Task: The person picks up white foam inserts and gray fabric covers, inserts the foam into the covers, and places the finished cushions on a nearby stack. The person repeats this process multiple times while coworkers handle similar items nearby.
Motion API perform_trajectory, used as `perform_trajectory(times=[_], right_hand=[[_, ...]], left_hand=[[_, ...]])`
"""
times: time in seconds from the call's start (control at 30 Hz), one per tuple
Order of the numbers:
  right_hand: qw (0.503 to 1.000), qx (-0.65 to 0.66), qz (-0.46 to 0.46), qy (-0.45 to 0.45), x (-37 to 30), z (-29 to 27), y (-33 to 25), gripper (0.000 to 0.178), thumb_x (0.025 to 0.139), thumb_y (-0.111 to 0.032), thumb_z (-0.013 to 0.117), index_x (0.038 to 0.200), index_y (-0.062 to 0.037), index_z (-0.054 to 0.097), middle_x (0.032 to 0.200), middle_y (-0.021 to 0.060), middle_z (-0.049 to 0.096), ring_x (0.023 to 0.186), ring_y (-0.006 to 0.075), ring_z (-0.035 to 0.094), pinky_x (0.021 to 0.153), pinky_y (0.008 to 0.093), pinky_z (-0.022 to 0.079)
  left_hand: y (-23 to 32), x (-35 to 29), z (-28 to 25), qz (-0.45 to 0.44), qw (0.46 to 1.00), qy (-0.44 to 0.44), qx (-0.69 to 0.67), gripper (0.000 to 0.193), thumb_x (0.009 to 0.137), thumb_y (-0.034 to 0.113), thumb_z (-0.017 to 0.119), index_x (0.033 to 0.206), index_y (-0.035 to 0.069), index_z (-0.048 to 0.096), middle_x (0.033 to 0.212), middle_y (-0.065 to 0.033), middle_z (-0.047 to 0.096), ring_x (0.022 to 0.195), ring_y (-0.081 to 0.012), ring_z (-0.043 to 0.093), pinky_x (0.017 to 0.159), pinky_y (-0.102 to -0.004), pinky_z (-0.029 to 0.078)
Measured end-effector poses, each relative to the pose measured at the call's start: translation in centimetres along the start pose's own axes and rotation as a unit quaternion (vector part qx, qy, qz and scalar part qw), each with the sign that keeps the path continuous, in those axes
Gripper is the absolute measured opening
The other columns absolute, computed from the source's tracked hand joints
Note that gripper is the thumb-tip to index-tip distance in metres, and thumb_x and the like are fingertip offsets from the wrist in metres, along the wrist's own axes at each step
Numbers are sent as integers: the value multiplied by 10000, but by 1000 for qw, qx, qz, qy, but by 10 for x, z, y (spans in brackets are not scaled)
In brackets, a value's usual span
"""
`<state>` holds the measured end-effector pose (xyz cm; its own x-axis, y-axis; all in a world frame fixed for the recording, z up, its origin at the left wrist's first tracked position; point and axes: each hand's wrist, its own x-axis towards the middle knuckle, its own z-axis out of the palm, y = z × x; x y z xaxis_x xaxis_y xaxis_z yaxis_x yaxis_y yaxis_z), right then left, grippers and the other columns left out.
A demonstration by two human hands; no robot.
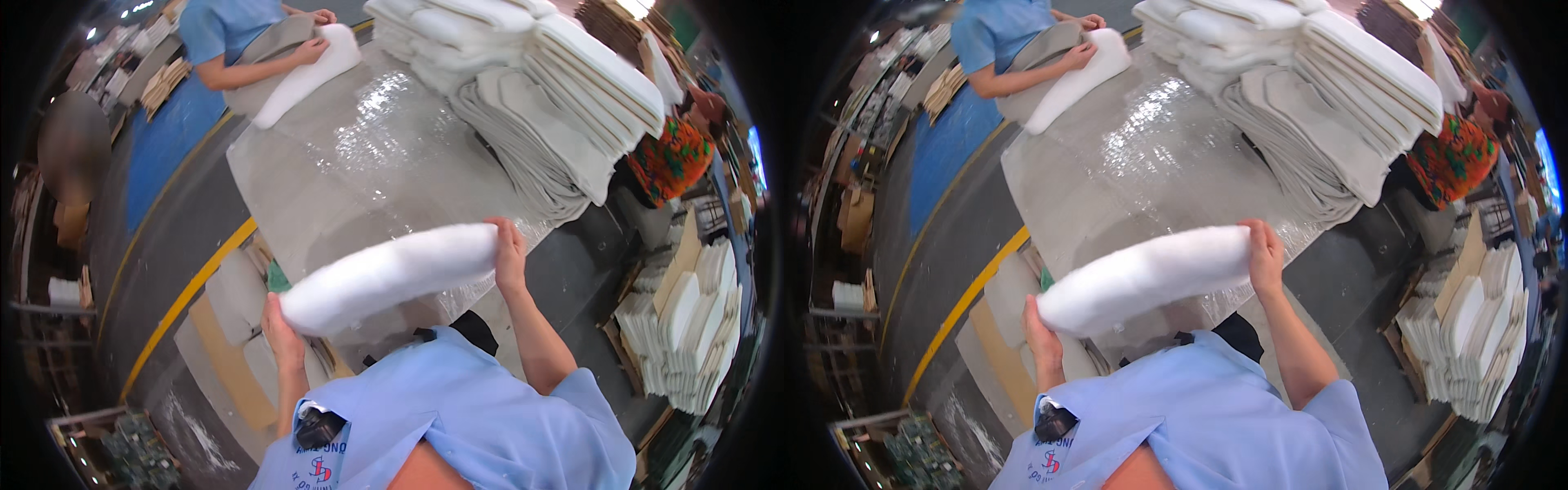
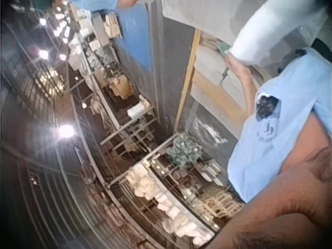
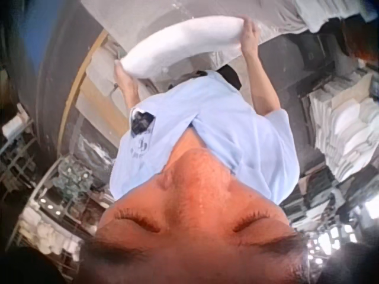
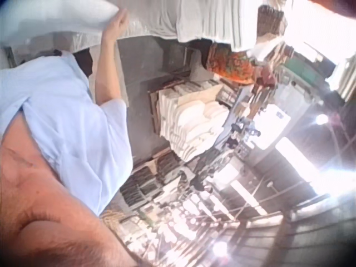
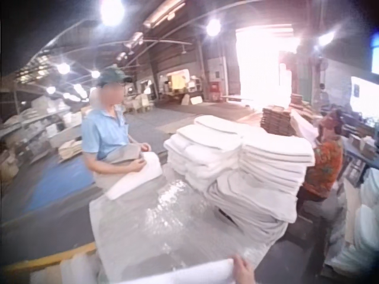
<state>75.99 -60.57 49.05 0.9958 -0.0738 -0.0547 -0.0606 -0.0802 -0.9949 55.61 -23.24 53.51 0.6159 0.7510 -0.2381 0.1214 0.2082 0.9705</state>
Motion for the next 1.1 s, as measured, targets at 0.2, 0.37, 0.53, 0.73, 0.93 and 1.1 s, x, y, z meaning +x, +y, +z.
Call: perform_trajectory(times=[0.2, 0.37, 0.53, 0.73, 0.93, 1.1], right_hand=[[995, 64, -24, -68, -19, 3, 17, 403, 1066, -338, 507, 1015, 3, 716, 910, 55, 683, 866, 131, 599, 797, 280, 459], [997, 31, -26, -65, -37, -17, 17, 379, 1055, -294, 508, 1030, 20, 719, 958, 84, 709, 916, 156, 615, 864, 303, 464], [990, -8, -43, -133, -46, -34, 17, 374, 1061, -259, 488, 1067, 39, 712, 1080, 138, 727, 1058, 230, 651, 976, 333, 466], [974, -180, -57, -124, -56, -51, -28, 293, 1050, -198, 529, 1137, 20, 705, 1238, 170, 699, 1260, 324, 613, 1088, 382, 440], [752, -469, -281, -370, -91, -17, -83, 485, 1044, -386, 542, 1413, -75, 583, 1379, 184, 618, 1336, 357, 550, 1127, 426, 413], [823, -298, -23, -483, -38, -3, -75, 600, 1071, -515, 430, 1448, -65, 553, 1424, 185, 594, 1349, 356, 535, 1159, 423, 376]], left_hand=[[-33, -20, -29, 20, 989, 5, 146, 292, 1054, 263, 557, 982, 3, 667, 930, -61, 660, 911, -160, 589, 855, -333, 459], [32, -59, 12, 332, 849, -118, 393, 256, 936, 220, 718, 1094, 23, 679, 1136, -126, 685, 1137, -325, 618, 1032, -440, 450], [41, -77, 60, 313, 707, -344, 533, 656, 763, 242, 845, 1349, 105, 584, 1359, -135, 619, 1295, -418, 552, 1113, -519, 413], [12, -78, 62, 241, 712, -351, 558, 710, 714, 121, 792, 1384, 116, 559, 1403, -145, 602, 1210, -432, 609, 1021, -477, 508], [-12, -77, 57, 294, 709, -318, 557, 662, 720, 125, 749, 1359, 100, 579, 1363, -151, 632, 1152, -439, 640, 980, -479, 533], [-15, -72, 55, 295, 703, -316, 565, 636, 719, 164, 769, 1330, 111, 601, 1331, -129, 658, 1147, -399, 655, 969, -460, 543]])
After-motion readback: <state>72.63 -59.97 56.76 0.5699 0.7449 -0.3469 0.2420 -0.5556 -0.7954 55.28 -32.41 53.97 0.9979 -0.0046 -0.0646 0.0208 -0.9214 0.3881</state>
